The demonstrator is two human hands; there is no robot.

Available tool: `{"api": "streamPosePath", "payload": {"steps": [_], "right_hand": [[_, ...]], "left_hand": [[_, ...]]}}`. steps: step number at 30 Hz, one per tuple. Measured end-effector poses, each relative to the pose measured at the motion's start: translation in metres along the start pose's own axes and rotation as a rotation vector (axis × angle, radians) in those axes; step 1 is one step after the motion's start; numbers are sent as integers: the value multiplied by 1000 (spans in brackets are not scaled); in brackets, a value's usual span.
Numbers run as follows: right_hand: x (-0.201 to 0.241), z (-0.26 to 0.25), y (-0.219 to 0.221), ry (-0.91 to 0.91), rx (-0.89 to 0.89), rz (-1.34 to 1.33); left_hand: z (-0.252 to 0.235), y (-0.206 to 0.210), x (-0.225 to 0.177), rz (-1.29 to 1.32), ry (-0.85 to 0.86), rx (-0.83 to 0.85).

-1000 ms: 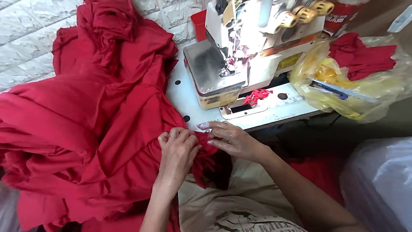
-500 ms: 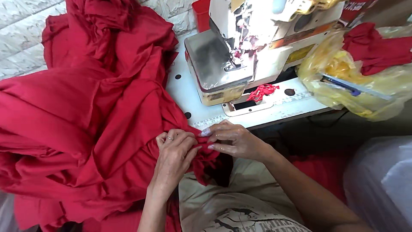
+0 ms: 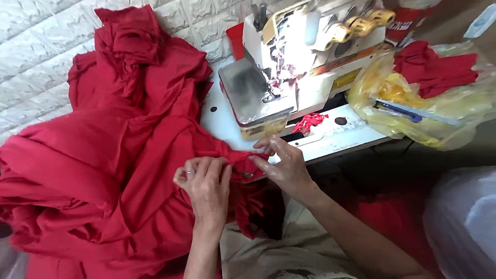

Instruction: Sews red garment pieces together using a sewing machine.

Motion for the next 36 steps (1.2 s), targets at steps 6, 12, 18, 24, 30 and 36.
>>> {"api": "streamPosePath", "payload": {"steps": [6, 12, 18, 24, 30, 36], "right_hand": [[-11, -23, -23, 59, -188, 26], [-32, -33, -44, 219, -306, -287], [-33, -49, -55, 470, -289, -450], [-46, -61, -68, 503, -312, -203], [-48, -57, -65, 446, -359, 88], [-54, -53, -64, 439, -385, 46]], "left_hand": [[-54, 17, -27, 151, -52, 118], [-130, 76, -52, 229, 89, 517], [-161, 115, -53, 411, -82, 779], [-164, 133, -51, 463, -112, 591], [-165, 146, -46, 544, -138, 543], [-166, 146, -46, 613, -117, 572]]}}
Point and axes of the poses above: each hand's wrist, its own z-axis away from the middle knuckle, its own y-axis out of the palm, x = y × z, the point moved 7 cm from there along -z, towards the middle knuckle, and after that the axes turned 13 degrees about -z, right-handed, at the moved point
